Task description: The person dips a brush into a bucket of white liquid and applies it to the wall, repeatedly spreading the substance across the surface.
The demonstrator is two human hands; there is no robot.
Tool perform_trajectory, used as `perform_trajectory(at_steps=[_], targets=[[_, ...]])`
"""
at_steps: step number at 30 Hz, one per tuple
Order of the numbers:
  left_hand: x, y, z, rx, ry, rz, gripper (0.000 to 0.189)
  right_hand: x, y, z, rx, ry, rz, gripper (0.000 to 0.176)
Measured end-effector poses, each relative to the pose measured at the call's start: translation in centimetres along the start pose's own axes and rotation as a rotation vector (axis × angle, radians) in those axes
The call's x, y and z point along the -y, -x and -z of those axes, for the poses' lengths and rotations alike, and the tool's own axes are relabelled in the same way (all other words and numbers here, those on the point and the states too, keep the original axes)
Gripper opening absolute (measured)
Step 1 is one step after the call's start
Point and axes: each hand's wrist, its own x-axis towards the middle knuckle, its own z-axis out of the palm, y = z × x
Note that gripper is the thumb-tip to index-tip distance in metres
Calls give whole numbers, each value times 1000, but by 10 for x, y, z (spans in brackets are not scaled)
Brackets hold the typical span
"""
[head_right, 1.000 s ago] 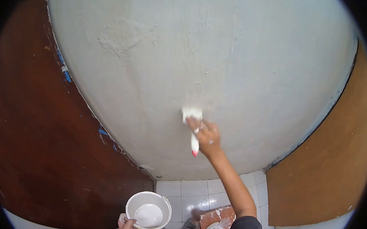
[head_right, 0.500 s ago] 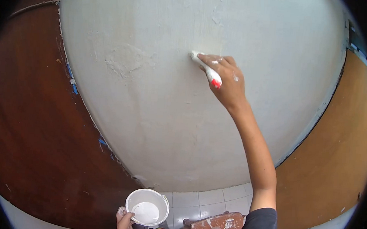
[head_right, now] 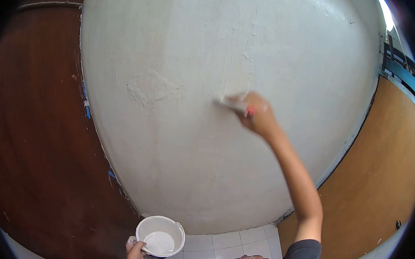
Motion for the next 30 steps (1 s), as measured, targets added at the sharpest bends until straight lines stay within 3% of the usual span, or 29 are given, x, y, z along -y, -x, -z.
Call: perform_trajectory(at_steps=[2,3,5,7,11,12,16,18,20,21,23,25,27,29,30], targets=[[-24,18,-22,21,43,-8,20,-27,-44,31,-126,41,6,28],[-25,18,-26,9,35,-2,20,-39,-66,41,-281,75,157,31],[-27,16,-29,-21,13,8,20,-38,-86,58,-277,233,3,35],[-2,-1,0,10,-63,7,21,-32,-69,61,-289,329,113,39],[0,0,1,71,3,-49,21,23,19,2,57,233,87,43],[13,-12,13,60,-42,16,22,39,40,-14,85,195,110,42],[-2,-3,-4,3,47,72,20,43,32,-8,291,-31,15,40],[12,-7,8,-21,8,94,19,18,-7,16,135,-18,13,39],[13,-17,3,-35,-8,101,19,-21,-58,36,-114,176,244,35],[10,-12,2,-48,-15,114,19,-26,-81,54,-107,306,146,31],[6,-16,-8,-31,-10,100,19,-52,-118,71,-305,284,159,35],[5,-14,-8,13,-9,76,19,-36,-130,80,-267,367,-93,36],[11,-18,4,13,-39,87,19,-35,-101,60,-271,316,103,38],[7,-15,0,-4,-18,87,18,-3,-53,33,-108,200,93,48],[-5,-5,-12,-24,14,83,17,15,-25,18,74,161,30,46]])
